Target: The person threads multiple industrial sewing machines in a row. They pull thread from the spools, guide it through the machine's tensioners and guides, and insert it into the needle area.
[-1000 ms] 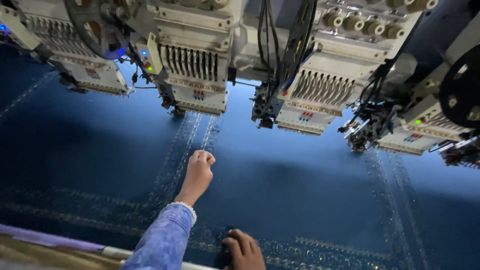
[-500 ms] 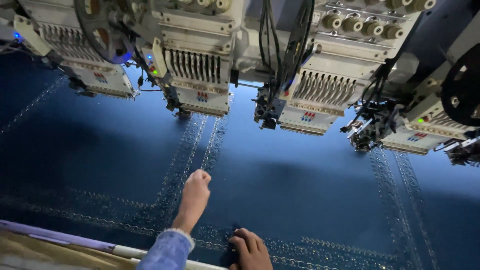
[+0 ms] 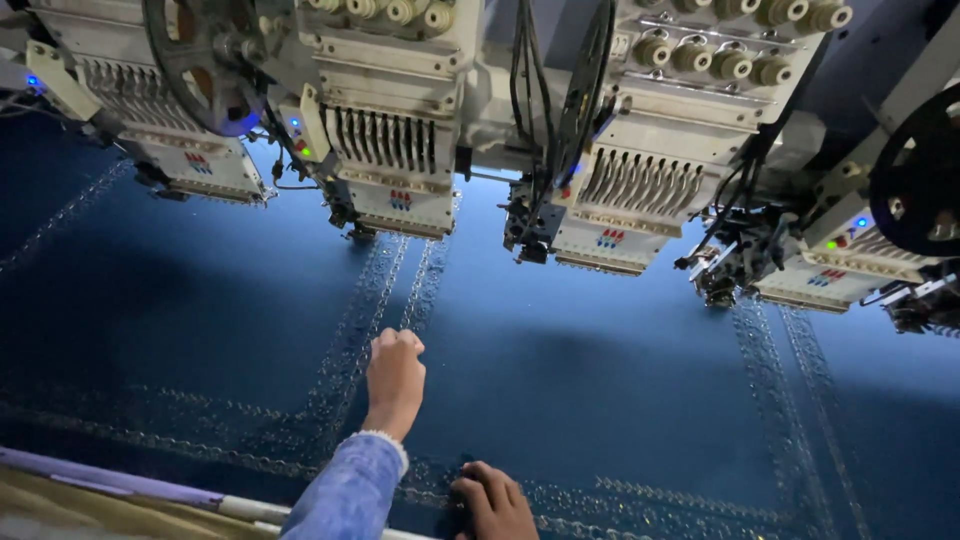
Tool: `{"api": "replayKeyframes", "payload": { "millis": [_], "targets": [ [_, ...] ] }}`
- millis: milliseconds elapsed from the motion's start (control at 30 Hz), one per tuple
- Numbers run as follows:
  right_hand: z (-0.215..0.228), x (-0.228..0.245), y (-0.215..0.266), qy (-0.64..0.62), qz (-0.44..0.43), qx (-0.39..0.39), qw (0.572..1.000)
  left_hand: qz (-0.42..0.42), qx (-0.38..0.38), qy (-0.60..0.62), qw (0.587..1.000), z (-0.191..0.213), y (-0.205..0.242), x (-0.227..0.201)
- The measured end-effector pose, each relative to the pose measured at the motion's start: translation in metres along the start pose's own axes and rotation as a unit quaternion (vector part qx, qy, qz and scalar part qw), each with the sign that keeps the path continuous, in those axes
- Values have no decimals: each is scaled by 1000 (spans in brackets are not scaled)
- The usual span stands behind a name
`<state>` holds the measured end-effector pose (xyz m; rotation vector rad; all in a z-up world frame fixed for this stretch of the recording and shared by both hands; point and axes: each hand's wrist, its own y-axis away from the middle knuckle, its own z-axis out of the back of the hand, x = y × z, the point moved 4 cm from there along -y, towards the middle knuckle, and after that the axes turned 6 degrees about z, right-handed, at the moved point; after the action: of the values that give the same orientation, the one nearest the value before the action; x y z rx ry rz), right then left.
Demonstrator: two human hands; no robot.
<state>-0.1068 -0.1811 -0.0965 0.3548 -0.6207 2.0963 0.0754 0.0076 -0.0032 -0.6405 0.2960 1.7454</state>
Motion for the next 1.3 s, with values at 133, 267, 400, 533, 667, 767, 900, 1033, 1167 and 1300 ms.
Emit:
{"api": "replayKeyframes", "payload": {
  "millis": [133, 267, 400, 533, 667, 767, 900, 1033, 1167, 1300],
  "targets": [
    [12, 7, -3, 1, -54, 14, 998, 31, 42, -46, 998, -1, 5, 6],
    [2, 5, -3, 16, -54, 21, 998, 7, 46, 21, 999, 2, -3, 11],
    [4, 4, -2, 1, -39, 48, 998, -3, 28, 44, 999, 6, -8, -4],
    [13, 7, -6, 1, -44, -38, 998, 9, 33, 13, 999, 5, -1, -5],
    [2, 6, -3, -1, -62, 60, 996, -37, -27, -41, 998, 1, 8, 8],
    [11, 12, -11, -11, -65, 28, 997, -52, -49, -161, 984, -4, 3, 6],
    [29, 8, -41, -46, -99, 64, 992, -46, -17, -84, 995, -14, 2, 15],
    [65, 13, -100, -51, -74, 39, 995, -37, -10, 5, 999, -15, -9, 20],
    [68, -9, -154, -48, -71, -7, 996, -89, -30, -54, 994, -13, -18, 15],
    [64, -27, -191, -81, -76, -24, 994, -130, -34, -63, 989, -28, -26, 24]
  ]
}}
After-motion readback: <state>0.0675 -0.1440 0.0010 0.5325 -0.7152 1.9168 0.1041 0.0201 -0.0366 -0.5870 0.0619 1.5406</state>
